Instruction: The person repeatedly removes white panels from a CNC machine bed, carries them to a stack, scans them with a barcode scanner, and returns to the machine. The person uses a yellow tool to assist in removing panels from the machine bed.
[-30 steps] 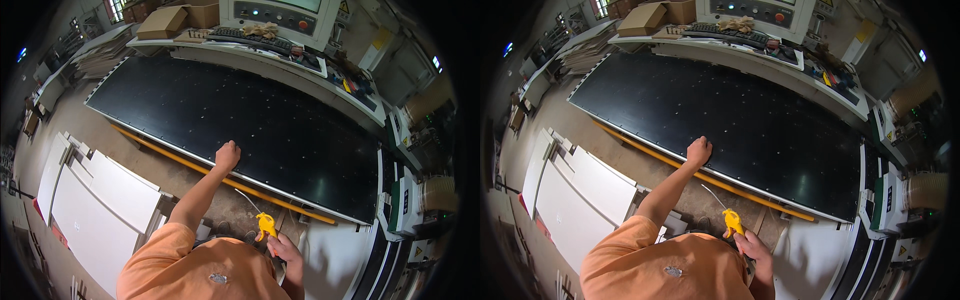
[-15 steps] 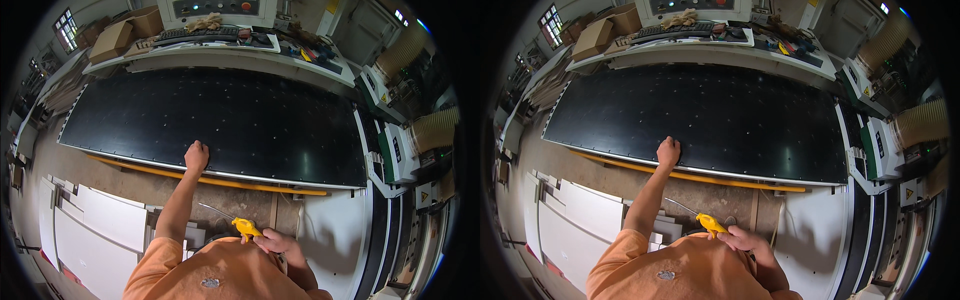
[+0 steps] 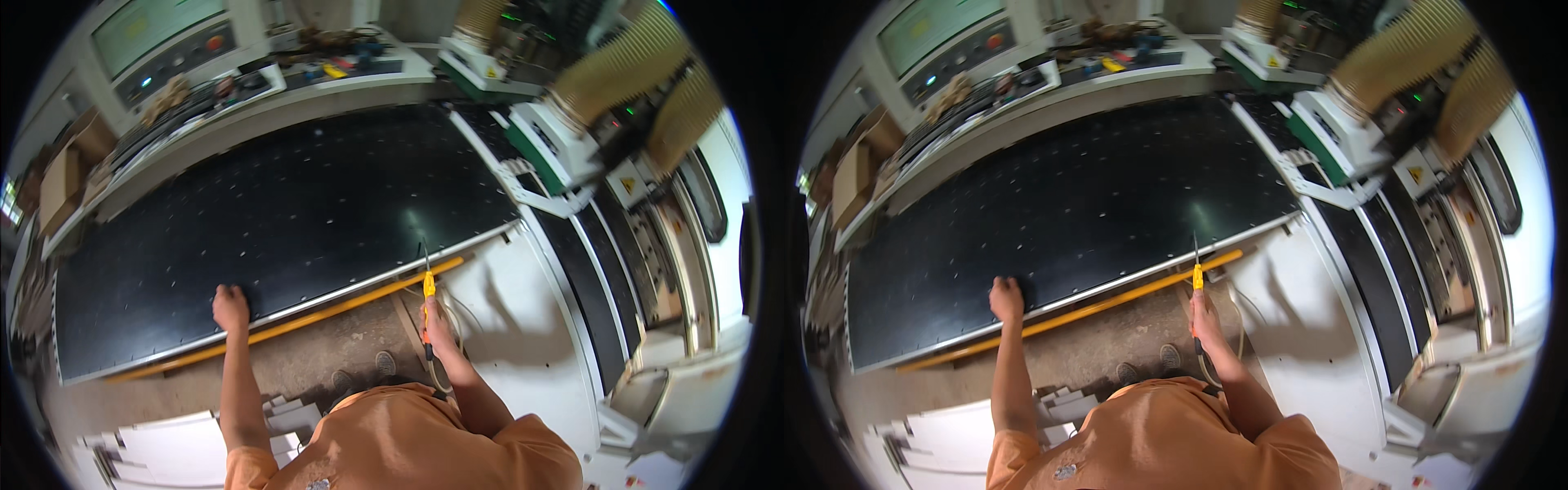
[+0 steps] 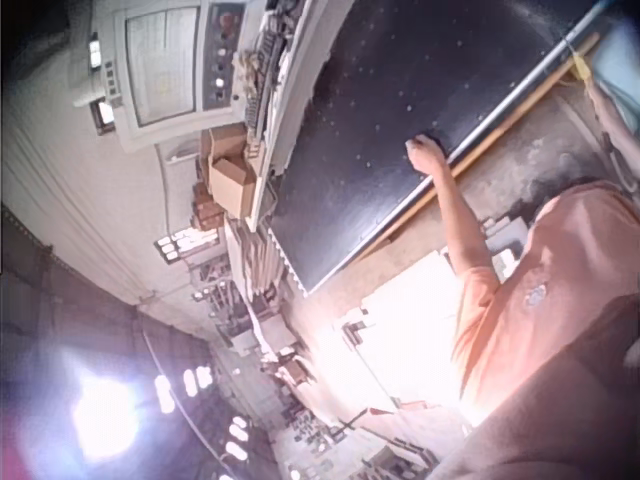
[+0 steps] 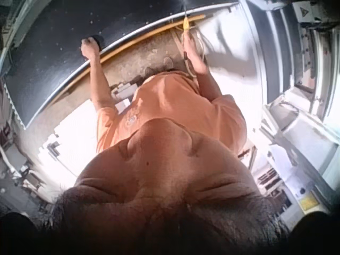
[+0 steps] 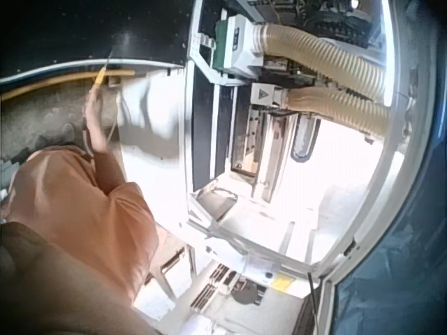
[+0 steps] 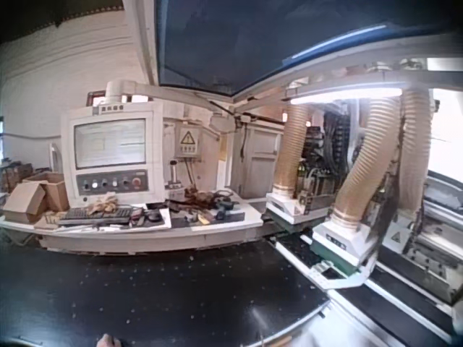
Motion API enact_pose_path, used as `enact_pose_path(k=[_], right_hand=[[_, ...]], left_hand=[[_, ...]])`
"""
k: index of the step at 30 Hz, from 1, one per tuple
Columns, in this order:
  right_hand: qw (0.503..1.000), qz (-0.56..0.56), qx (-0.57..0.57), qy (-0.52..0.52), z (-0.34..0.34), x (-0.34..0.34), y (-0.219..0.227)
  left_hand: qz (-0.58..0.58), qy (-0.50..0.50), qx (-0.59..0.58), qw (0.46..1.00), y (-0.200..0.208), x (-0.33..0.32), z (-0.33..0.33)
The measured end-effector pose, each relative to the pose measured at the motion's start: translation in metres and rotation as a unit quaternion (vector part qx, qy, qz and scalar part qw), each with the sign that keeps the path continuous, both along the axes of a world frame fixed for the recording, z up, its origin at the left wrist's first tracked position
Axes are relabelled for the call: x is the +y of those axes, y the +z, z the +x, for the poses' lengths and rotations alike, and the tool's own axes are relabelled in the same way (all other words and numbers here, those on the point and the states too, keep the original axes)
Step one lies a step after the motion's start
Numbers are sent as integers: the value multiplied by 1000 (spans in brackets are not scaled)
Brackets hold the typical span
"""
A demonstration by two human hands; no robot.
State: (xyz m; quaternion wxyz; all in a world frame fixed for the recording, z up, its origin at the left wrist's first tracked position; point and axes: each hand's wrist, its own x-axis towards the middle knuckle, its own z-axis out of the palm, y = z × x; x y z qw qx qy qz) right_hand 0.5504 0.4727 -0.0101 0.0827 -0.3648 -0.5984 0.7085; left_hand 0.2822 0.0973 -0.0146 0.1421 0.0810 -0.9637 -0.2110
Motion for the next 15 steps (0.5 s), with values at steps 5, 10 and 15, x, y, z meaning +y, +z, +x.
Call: enact_pose_path(k=[5, 10, 15], right_hand=[[981, 66, 70, -171, 13, 41, -2], [963, 84, 100, -234, 34, 57, -1], [956, 56, 86, -274, 57, 64, -6]], left_hand=[[-12, -11, 17, 1000, -3, -2, -1], [-24, -21, 14, 999, -6, -6, -4], [-27, -28, 15, 999, -3, -5, -3]])
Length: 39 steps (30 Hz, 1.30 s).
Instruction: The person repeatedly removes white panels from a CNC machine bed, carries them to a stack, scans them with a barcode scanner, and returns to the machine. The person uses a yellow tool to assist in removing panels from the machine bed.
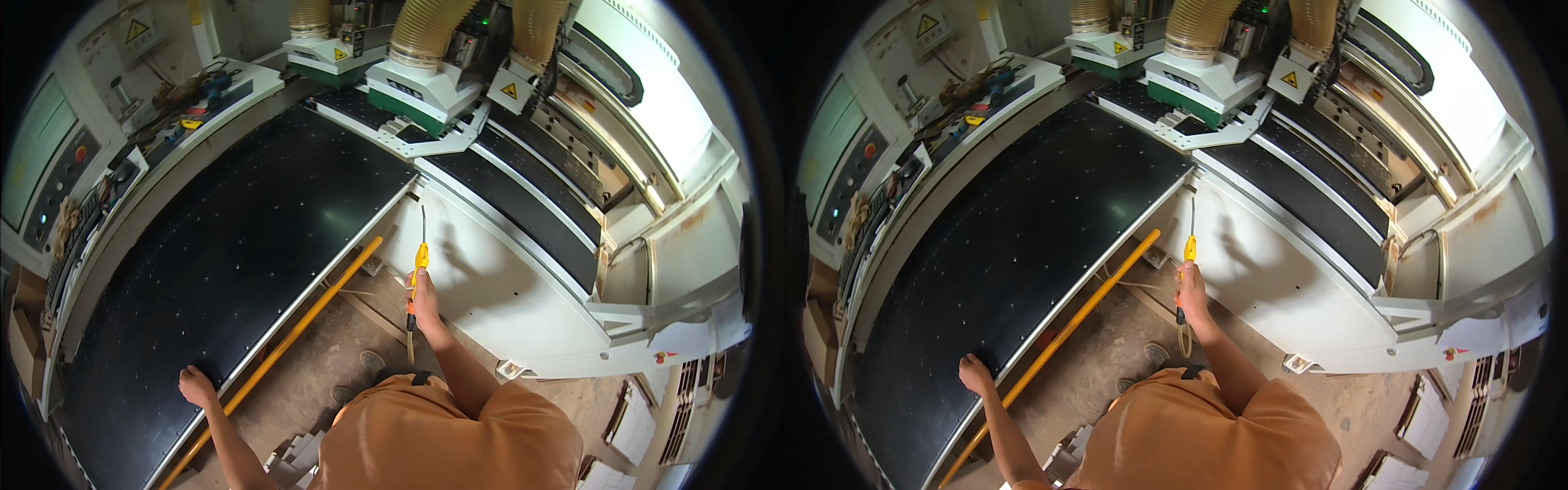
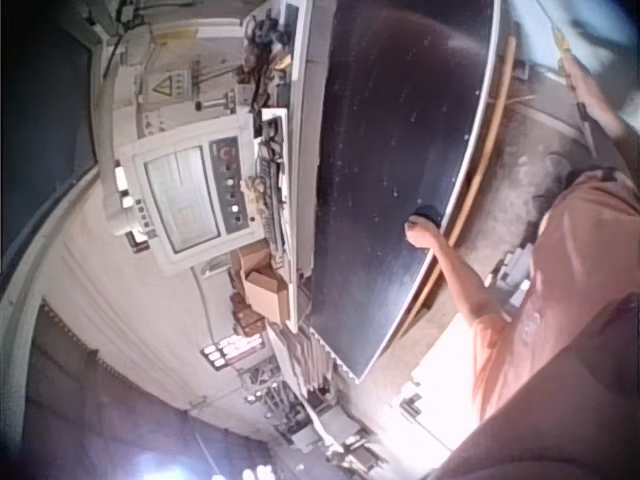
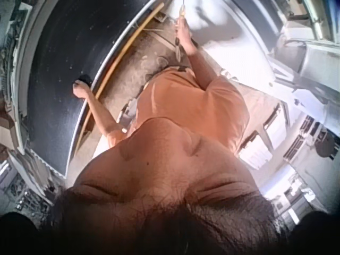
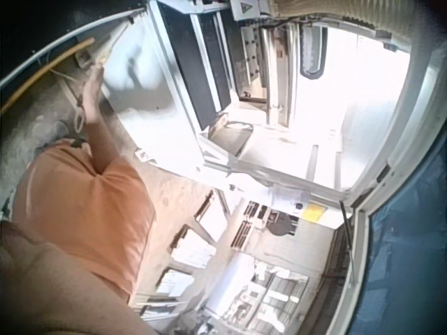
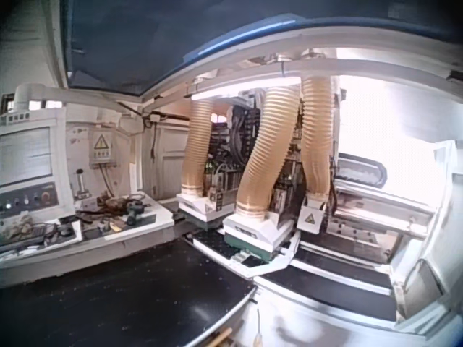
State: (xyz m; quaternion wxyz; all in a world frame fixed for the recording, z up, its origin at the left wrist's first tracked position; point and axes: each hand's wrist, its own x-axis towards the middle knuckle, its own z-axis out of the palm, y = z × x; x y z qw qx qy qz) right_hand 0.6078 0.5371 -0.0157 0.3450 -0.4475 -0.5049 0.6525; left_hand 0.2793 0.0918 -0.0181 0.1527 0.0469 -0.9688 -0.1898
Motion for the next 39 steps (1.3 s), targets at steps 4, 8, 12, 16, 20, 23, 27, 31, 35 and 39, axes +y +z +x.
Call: enact_pose_path(k=[4, 8, 12, 16, 20, 23, 27, 31, 35, 39], right_hand=[[1000, 14, -6, -18, 13, 3, -5], [997, 32, 10, -74, 33, 17, -7], [980, 16, 56, -191, 59, 39, -5], [950, 38, 112, -290, 65, 47, 4], [995, -1, 59, -82, 53, 33, 23], [997, 2, -2, 72, 38, 20, 34], [996, 11, -7, 85, 22, 15, 38], [994, 13, -25, 102, 16, 17, 32], [988, -31, -61, 137, 13, 11, 30], [953, -96, -79, 275, 5, -12, 41]], left_hand=[[6, -1, -2, 1000, 2, 0, 1], [11, 3, -18, 1000, 2, 0, 0], [12, 3, 5, 1000, -1, 0, -1], [18, -1, 16, 1000, -2, 0, -1], [23, -5, 20, 1000, -3, 0, -1], [15, -4, 23, 1000, -1, 0, 0], [41, 14, -4, 999, 1, 1, 1], [51, 21, 23, 998, 0, 2, 2], [77, 49, 18, 996, -1, 3, 2], [75, 54, 35, 995, 1, 4, 4]])
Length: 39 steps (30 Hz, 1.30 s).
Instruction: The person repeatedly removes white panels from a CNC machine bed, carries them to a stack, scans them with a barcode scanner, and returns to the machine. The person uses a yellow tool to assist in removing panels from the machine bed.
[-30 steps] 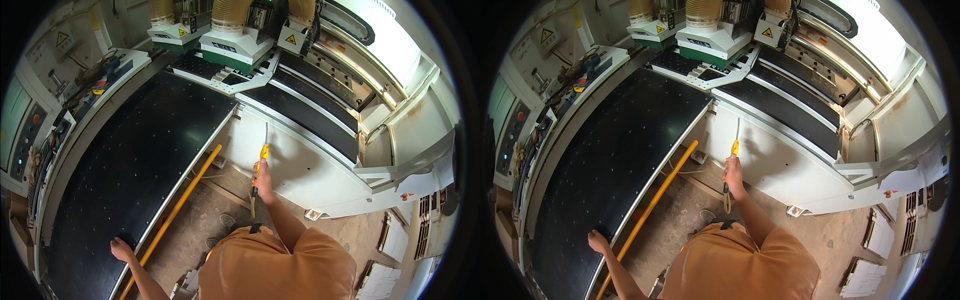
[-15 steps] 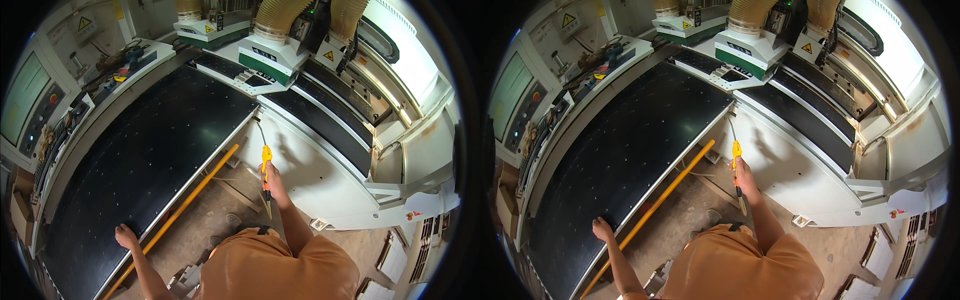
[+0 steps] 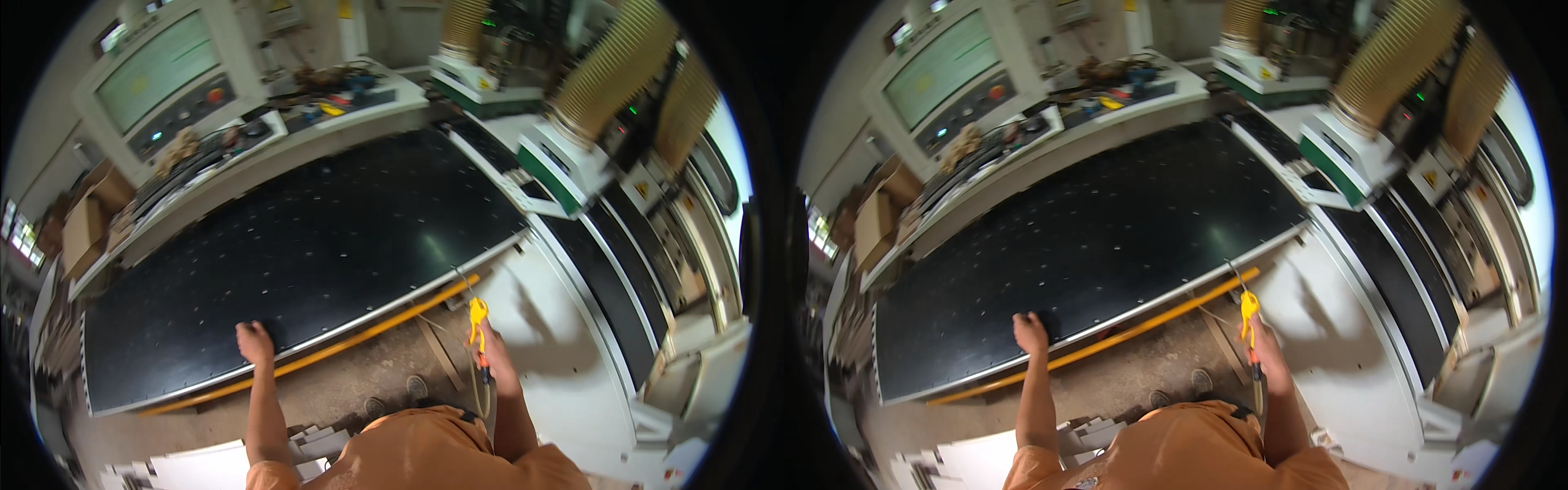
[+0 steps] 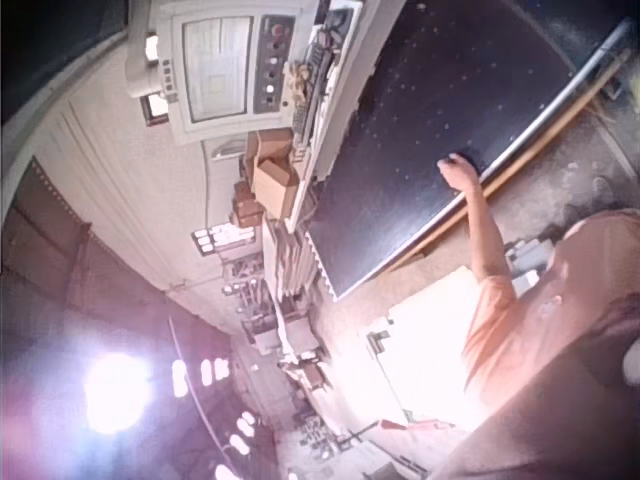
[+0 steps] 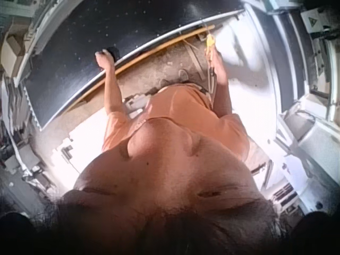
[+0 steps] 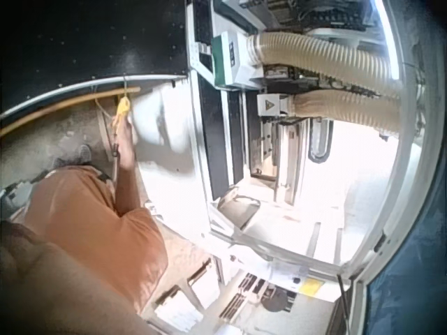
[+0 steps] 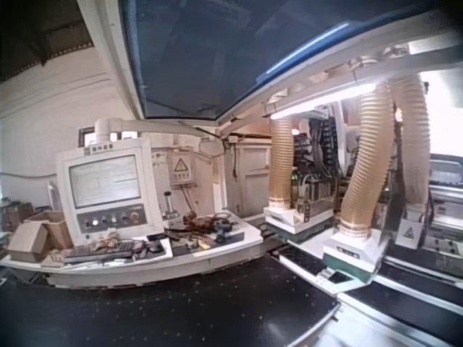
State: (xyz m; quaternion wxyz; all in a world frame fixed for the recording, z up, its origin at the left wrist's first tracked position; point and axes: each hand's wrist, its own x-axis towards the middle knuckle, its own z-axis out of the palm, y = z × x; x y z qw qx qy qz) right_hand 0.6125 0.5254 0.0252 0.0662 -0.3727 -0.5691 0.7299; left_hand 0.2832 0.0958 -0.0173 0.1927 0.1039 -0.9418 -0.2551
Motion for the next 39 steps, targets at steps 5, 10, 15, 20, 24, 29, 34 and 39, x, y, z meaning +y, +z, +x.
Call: enact_pose_path(k=[5, 10, 15, 20, 24, 29, 34, 39], right_hand=[[979, -49, -12, 199, -11, -37, 14], [929, -35, 12, 368, -20, -63, 29], [878, -14, 31, 478, -22, -81, 50], [810, -6, 61, 583, -23, -96, 63], [765, -43, 24, 642, -24, -101, 64], [778, -124, 47, 614, -23, -95, 65], [815, -50, 82, 572, -25, -88, 67], [837, -34, 31, 546, -24, -86, 67]], left_hand=[[20, 5, -1, 1000, 4, 5, 2], [23, 0, -12, 1000, 7, 5, 3], [29, -5, -17, 999, 5, 4, 4], [-2, -19, -24, 1000, 2, 1, 3], [-9, -29, -28, 999, 1, 0, 1], [-15, -29, -32, 999, 5, 1, 1], [-16, -26, -36, 999, 7, 3, 2], [-19, -28, -27, 999, 7, 2, 3]])
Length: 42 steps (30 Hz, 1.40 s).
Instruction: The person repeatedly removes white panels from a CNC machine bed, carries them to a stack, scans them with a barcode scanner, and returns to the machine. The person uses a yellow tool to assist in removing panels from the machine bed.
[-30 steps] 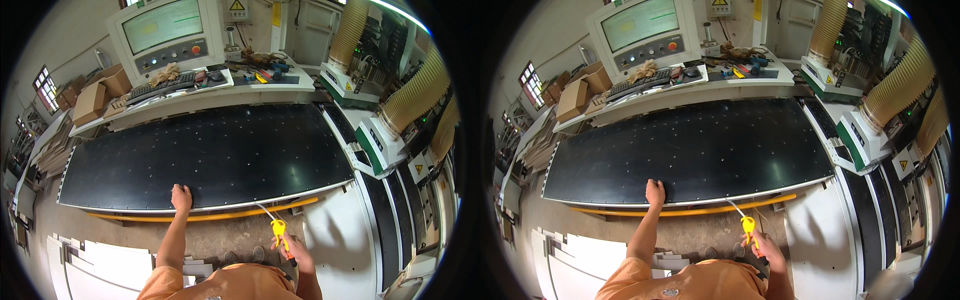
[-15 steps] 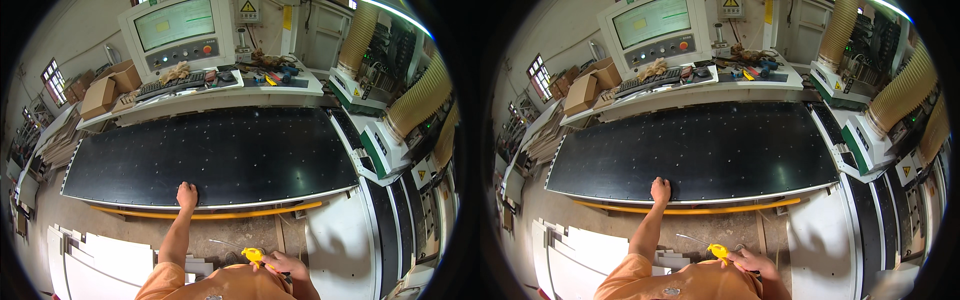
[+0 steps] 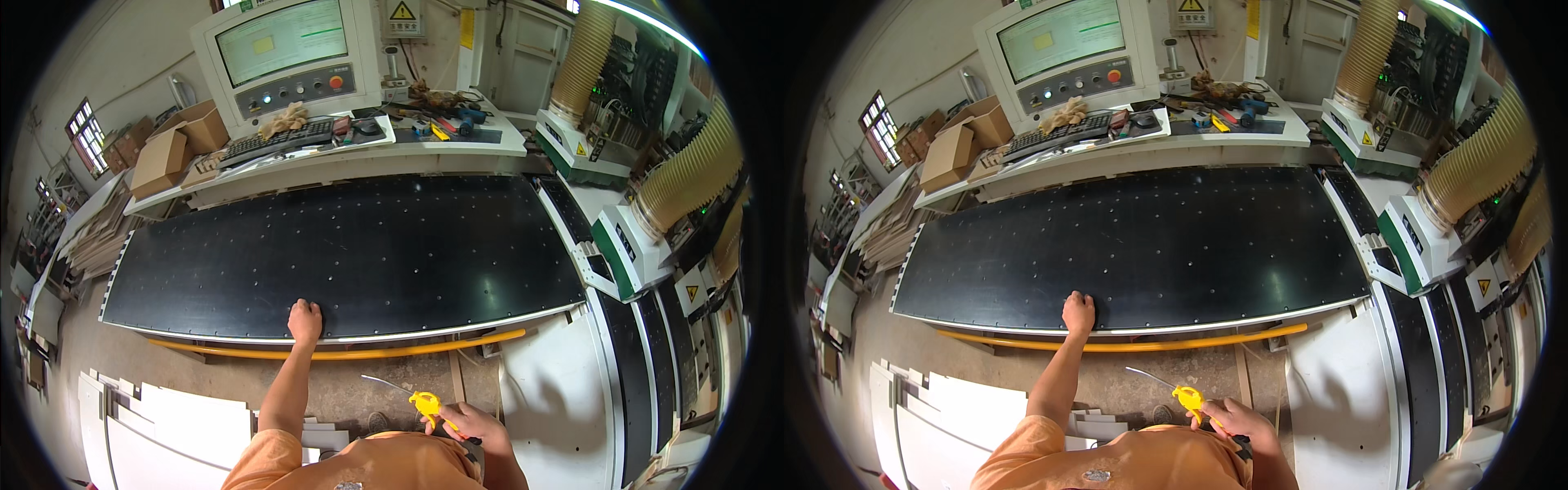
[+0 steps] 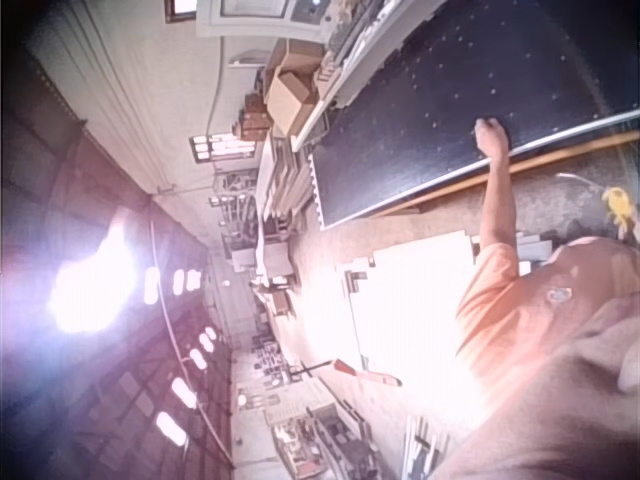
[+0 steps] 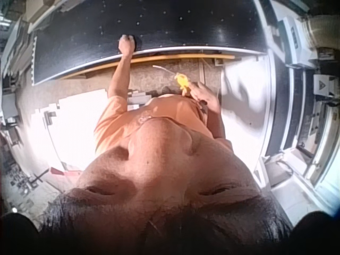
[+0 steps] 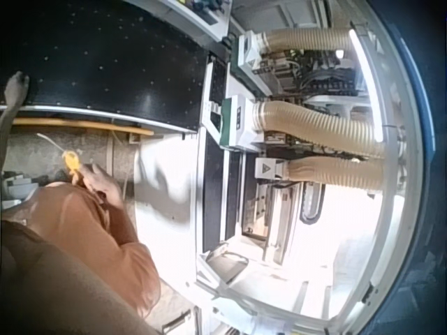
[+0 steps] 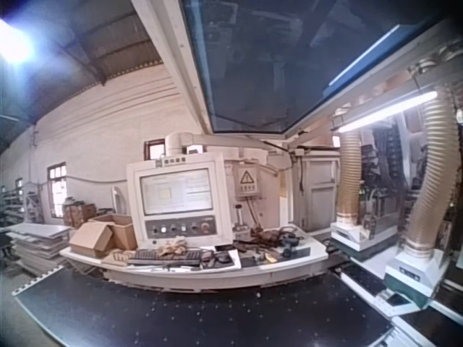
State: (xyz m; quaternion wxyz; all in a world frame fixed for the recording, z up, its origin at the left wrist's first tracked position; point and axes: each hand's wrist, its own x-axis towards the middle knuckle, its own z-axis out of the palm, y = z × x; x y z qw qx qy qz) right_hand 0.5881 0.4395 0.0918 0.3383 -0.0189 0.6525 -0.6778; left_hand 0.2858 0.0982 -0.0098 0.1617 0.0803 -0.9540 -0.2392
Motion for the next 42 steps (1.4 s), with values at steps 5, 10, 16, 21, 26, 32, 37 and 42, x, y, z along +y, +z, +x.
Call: enact_pose_path(k=[5, 10, 16, 21, 26, 32, 37, 42], right_hand=[[999, 41, -12, 3, -2, 0, -5], [999, 35, -21, 12, -3, 0, -5], [999, 11, -28, 32, -4, 2, 1], [999, -11, -34, 41, -6, 6, -6], [999, -3, -8, -37, -8, 15, -24], [991, 10, 6, -130, -11, 32, -34], [947, 62, -13, -316, -11, 37, -51], [830, 110, -29, -546, -11, 61, -72]], left_hand=[[4, 0, 2, 1000, -1, 0, 0], [-1, 4, -1, 1000, -3, -1, 0], [-3, 3, 6, 1000, -8, -2, -1], [-5, -1, 15, 1000, -9, -3, 0], [0, 4, 20, 1000, -9, -2, 2], [-4, 19, 16, 1000, -8, -1, -3], [-8, 29, -30, 999, -7, -5, -5], [-36, 8, -10, 999, -9, -4, -6]])
